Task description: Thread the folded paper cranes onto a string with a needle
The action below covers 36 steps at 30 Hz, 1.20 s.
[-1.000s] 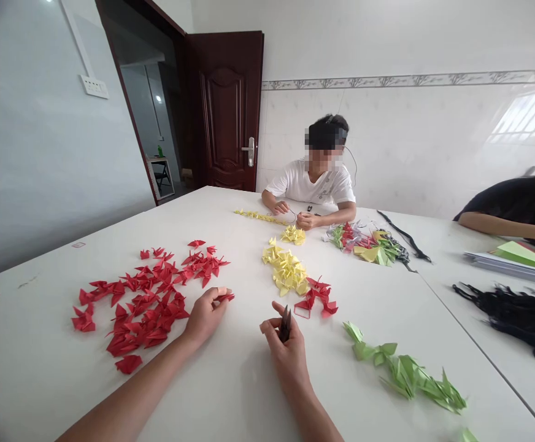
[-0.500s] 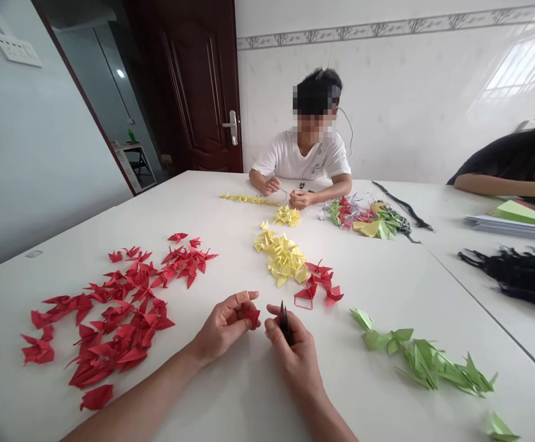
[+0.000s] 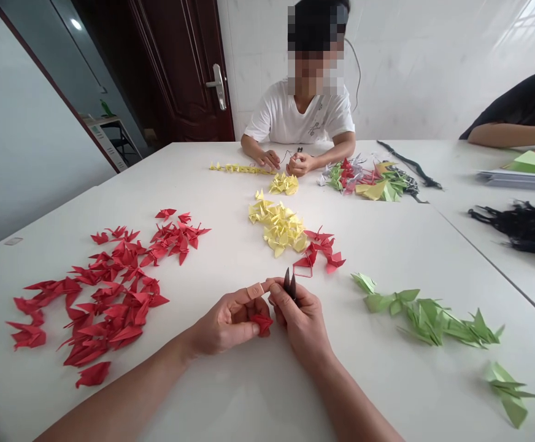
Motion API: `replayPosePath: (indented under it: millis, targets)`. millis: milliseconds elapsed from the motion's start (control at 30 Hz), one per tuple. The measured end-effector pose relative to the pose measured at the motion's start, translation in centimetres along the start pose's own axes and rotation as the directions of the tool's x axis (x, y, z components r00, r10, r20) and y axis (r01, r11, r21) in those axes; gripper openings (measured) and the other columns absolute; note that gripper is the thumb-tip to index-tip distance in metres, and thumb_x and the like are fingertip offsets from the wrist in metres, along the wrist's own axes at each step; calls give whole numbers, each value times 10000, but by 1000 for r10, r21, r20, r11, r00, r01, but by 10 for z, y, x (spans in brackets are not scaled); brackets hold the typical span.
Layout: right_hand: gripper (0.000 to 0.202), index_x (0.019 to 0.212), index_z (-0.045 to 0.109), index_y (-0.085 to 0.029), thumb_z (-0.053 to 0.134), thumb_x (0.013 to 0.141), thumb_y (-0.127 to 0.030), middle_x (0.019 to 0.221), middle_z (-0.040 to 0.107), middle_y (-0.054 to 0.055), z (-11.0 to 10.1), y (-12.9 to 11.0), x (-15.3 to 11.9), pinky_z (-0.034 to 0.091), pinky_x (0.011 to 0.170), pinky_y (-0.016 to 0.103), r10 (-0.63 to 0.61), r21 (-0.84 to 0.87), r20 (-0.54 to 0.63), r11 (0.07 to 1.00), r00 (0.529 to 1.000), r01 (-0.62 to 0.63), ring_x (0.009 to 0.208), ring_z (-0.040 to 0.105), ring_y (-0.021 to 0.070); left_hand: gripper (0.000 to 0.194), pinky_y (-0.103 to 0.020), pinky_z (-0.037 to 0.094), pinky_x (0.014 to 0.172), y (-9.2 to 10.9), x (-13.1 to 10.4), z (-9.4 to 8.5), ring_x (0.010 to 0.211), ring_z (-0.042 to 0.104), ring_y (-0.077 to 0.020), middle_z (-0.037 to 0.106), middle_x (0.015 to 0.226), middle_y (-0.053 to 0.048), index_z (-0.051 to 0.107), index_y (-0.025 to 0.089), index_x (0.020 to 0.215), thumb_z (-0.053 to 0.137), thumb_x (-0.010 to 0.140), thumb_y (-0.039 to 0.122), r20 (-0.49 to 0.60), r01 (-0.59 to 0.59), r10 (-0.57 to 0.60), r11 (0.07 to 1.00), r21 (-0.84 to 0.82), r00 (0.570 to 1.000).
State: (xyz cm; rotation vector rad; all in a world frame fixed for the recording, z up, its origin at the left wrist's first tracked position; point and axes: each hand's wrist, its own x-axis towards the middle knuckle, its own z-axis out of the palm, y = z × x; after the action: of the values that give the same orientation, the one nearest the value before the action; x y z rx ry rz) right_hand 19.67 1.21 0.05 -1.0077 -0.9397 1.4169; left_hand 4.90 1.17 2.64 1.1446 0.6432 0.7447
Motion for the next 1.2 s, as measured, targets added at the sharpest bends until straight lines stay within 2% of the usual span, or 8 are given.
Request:
replayPosePath:
  millis: [233,667,733,800,867,933,1033,1200]
  targets:
    - [245,879,630,-175,604,749,-381,526,367,-55,-3,0,1,247,412,206,19,43,43,999,999,-21,453,303,61,586,-300,412,720,-4,0,1,711,490,-121,480,736,-11,446,246,1273,549,709,124,-8,-17,17,1000,22,1000]
    - [271,973,621,-210,628,734,-336,584,424,-46,-6,1,1,272,437,211,3,-11,89,1000,996,-2,469,333,62,567,-299,428,697,-5,2,-7,668,514,-104,514,738,2,495,266,1225,600,690,112,19,-20,21,997,-78,1000]
    - [310,1027,593,-215,583,766,-383,640,472,-27,-4,1,0,280,435,216,-27,-30,88,999,996,30,480,353,70,534,-290,427,690,-6,4,-8,664,527,-104,545,739,-1,526,250,1188,627,681,118,-33,-32,28,989,-144,999]
    - [360,1086,555,-216,482,820,-447,723,523,5,-3,1,-2,291,438,225,-61,-32,95,997,994,65,504,383,85,481,-263,423,677,-6,6,-10,686,552,-107,590,765,-9,554,235,1136,653,677,131,-146,-56,25,975,-216,989]
    - [419,1112,539,-201,377,854,-489,775,549,33,-2,0,-3,296,441,234,-61,-29,108,997,992,65,526,398,98,424,-225,415,657,-6,8,-13,717,572,-103,626,788,-8,576,228,1076,675,672,145,-278,-76,-5,958,-278,961]
    - [458,1112,549,-183,332,864,-501,783,554,45,-2,-1,-4,294,442,239,-36,-47,118,998,992,41,530,395,103,376,-196,410,633,-5,9,-16,723,581,-90,645,778,7,592,234,1026,687,671,156,-357,-83,-47,937,-340,933]
    - [464,1125,563,-176,336,868,-487,781,549,45,-3,0,-5,301,454,242,-16,-102,144,994,989,31,541,394,104,289,-187,418,604,-4,11,-21,705,588,-79,653,772,23,611,236,962,676,690,163,-364,-82,-93,895,-438,927]
    - [358,1124,571,-221,470,838,-410,772,576,24,-2,-1,-6,356,512,240,-54,-253,245,960,968,118,577,412,103,166,-180,430,583,-4,11,-25,709,596,-77,661,811,14,627,210,871,648,720,145,-338,-106,-82,858,-503,938]
